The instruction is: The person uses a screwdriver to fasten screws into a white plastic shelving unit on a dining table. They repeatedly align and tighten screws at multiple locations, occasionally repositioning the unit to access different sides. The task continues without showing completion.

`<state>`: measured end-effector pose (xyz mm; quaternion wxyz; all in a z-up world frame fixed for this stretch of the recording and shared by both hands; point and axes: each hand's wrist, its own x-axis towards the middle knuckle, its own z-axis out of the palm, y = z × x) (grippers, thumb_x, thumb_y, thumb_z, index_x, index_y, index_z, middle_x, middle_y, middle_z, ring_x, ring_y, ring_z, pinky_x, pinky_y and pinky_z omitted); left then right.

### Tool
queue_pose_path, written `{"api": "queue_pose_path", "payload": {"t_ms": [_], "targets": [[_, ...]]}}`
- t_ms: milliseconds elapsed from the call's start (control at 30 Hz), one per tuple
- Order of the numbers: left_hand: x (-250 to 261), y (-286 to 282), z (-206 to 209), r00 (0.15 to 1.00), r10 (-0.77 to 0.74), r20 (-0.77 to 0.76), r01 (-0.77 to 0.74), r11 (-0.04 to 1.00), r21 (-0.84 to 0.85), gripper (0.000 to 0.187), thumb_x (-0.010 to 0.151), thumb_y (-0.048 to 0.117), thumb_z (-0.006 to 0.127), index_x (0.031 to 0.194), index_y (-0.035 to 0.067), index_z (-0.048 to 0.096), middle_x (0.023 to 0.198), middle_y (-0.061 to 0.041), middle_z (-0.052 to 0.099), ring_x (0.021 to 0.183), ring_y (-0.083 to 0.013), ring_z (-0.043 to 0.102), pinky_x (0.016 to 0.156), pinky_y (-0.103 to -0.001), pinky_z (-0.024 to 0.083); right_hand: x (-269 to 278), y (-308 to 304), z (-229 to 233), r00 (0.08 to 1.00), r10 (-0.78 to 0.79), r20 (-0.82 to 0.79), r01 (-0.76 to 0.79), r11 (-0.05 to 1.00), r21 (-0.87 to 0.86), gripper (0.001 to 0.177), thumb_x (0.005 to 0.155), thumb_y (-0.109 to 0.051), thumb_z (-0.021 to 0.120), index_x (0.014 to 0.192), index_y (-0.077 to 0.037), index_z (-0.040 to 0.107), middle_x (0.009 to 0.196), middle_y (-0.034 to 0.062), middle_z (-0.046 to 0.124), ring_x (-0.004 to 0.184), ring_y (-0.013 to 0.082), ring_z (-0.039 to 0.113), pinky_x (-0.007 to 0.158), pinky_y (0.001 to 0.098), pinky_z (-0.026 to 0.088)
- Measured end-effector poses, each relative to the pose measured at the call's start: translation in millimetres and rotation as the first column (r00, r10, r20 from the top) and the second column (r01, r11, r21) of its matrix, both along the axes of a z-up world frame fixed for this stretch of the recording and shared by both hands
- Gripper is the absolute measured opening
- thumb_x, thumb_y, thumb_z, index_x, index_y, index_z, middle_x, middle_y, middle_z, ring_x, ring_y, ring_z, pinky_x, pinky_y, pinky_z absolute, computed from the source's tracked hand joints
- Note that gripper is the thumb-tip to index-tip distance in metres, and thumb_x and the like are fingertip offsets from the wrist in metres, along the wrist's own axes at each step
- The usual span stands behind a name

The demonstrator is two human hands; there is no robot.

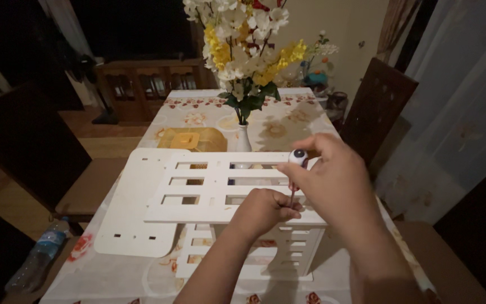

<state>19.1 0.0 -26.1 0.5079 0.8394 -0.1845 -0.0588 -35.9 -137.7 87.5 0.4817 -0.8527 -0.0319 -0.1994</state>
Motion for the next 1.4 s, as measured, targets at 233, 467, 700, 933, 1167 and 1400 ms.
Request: {"api": "queue_pose_path", "payload": {"t_ms": [233,467,700,933,1167,1400], "targets": [[4.1,0.7,-8.6,1.0,-0.008,0.027,0.009,0.999,-0.036,0.02,0.08,0.014,0.082,0.1,0.01,0.082,0.09,-0.006,0.082,0.076,-0.0098,0.073,0.076,-0.029,0.059,8.4,8.6,-12.5,0.963,-0.191,0.191,0.195,0.981,-0.002,0.045,0.078,-0.026,0.089,0.098,0.001,0.059,0.075,0.006,0.063,0.059,0.0138,0.061,0.054,0.031,0.05],[7.9,0.5,-12.3,1.0,0.006,-0.012,-0.006,1.0,-0.021,0.021,0.08,0.016,0.082,0.101,0.011,0.082,0.088,-0.006,0.081,0.075,-0.01,0.072,0.074,-0.029,0.058,-3.8,-17.8,-3.5,0.994,0.093,-0.054,-0.093,0.996,-0.004,0.059,0.084,-0.011,0.076,0.142,-0.013,0.066,0.098,0.0077,0.075,0.062,0.0133,0.061,0.054,0.0297,0.05],[11.2,-1.2,-15.4,0.996,-0.014,0.083,0.016,1.0,-0.017,0.022,0.079,0.017,0.084,0.1,0.011,0.082,0.089,-0.006,0.081,0.077,-0.0095,0.075,0.076,-0.028,0.059,-8.8,-12.6,9.8,0.997,0.056,-0.05,-0.061,0.991,-0.121,0.041,0.086,-0.015,0.075,0.127,-0.015,0.075,0.103,-0.0024,0.072,0.065,0.0118,0.072,0.058,0.0277,0.055],[16.2,-0.5,-21.6,0.994,-0.036,0.102,0.039,0.999,-0.021,0.022,0.079,0.016,0.082,0.1,0.01,0.082,0.093,-0.005,0.082,0.08,-0.0111,0.076,0.077,-0.028,0.059,-4.8,-1.6,2.3,0.998,-0.041,0.055,0.044,0.997,-0.057,0.042,0.078,-0.02,0.088,0.105,0.001,0.065,0.082,0.0104,0.07,0.067,0.0149,0.071,0.057,0.0299,0.052],[12.4,-0.2,-18.1,0.99,-0.02,0.137,0.018,1.0,0.014,0.025,0.078,0.02,0.084,0.102,0.013,0.081,0.094,-0.004,0.081,0.08,-0.012,0.077,0.077,-0.028,0.059,-12.8,-11.6,-11.3,0.975,0.15,0.165,-0.159,0.986,0.045,0.049,0.081,-0.005,0.076,0.128,-0.007,0.063,0.101,-0.001,0.068,0.075,0.0056,0.064,0.06,0.0207,0.052],[11.3,-2.2,-16.3,0.99,0.009,0.141,-0.019,0.997,0.072,0.027,0.077,0.024,0.085,0.103,0.015,0.082,0.088,-0.006,0.081,0.075,-0.0134,0.075,0.074,-0.03,0.058,-25.1,-24.7,-8.9,0.998,0.059,0.025,-0.057,0.995,-0.076,0.042,0.091,-0.012,0.074,0.133,-0.015,0.072,0.095,0.0,0.074,0.068,0.0054,0.061,0.055,0.02,0.048]]}}
